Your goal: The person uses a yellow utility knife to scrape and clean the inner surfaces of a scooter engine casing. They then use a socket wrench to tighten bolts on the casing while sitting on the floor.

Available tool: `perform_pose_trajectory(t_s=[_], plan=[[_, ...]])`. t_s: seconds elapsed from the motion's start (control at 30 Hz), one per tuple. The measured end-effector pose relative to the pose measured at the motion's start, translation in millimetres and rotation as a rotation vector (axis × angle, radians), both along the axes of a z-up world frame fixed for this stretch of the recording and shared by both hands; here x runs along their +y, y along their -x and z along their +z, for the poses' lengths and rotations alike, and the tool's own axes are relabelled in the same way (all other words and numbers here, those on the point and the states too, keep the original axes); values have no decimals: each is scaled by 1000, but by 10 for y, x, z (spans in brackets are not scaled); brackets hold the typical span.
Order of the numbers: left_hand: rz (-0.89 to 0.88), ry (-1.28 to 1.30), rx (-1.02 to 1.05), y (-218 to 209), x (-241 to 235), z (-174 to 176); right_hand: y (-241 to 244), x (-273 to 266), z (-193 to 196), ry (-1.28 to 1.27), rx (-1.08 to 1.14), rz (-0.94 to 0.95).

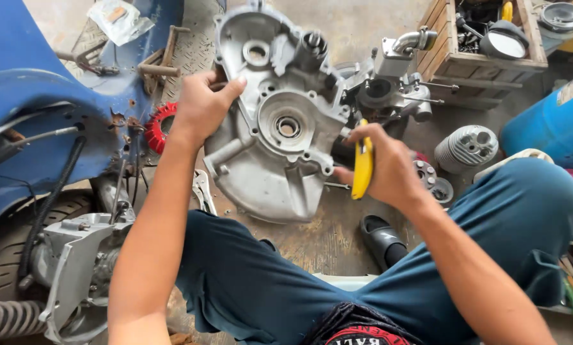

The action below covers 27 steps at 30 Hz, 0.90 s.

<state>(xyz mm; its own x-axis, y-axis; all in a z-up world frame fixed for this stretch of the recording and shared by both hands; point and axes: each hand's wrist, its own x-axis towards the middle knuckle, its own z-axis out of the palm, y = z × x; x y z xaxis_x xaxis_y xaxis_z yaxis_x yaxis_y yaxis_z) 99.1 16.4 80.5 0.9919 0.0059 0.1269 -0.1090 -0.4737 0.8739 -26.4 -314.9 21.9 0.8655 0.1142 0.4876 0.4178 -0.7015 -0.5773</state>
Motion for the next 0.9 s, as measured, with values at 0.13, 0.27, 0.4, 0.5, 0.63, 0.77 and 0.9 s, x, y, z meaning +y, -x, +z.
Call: perform_pose_trajectory(t_s=[0.13, 0.27, 0.4, 0.5, 0.63, 0.77, 0.9], plan=[[-10, -58, 38, 27, -49, -19, -47, 133, -489, -125, 52, -17], [-61, -167, 232, -4, -33, -89, -31, 321, -871, -268, 101, 17], [-187, -561, 408, -284, -53, -53, -188, 473, -1428, -453, 163, 56], [-208, -754, 487, -605, -210, -216, -335, 637, -1800, -577, 213, 59], [-166, -824, 560, -1154, -179, -976, -488, 900, -2257, -693, 319, -27], [-114, -766, 629, -1551, -295, -1597, -787, 728, -2671, -656, 408, -60], [-69, -702, 666, -1923, -372, -2062, -1056, 527, -2937, -568, 493, -46]])
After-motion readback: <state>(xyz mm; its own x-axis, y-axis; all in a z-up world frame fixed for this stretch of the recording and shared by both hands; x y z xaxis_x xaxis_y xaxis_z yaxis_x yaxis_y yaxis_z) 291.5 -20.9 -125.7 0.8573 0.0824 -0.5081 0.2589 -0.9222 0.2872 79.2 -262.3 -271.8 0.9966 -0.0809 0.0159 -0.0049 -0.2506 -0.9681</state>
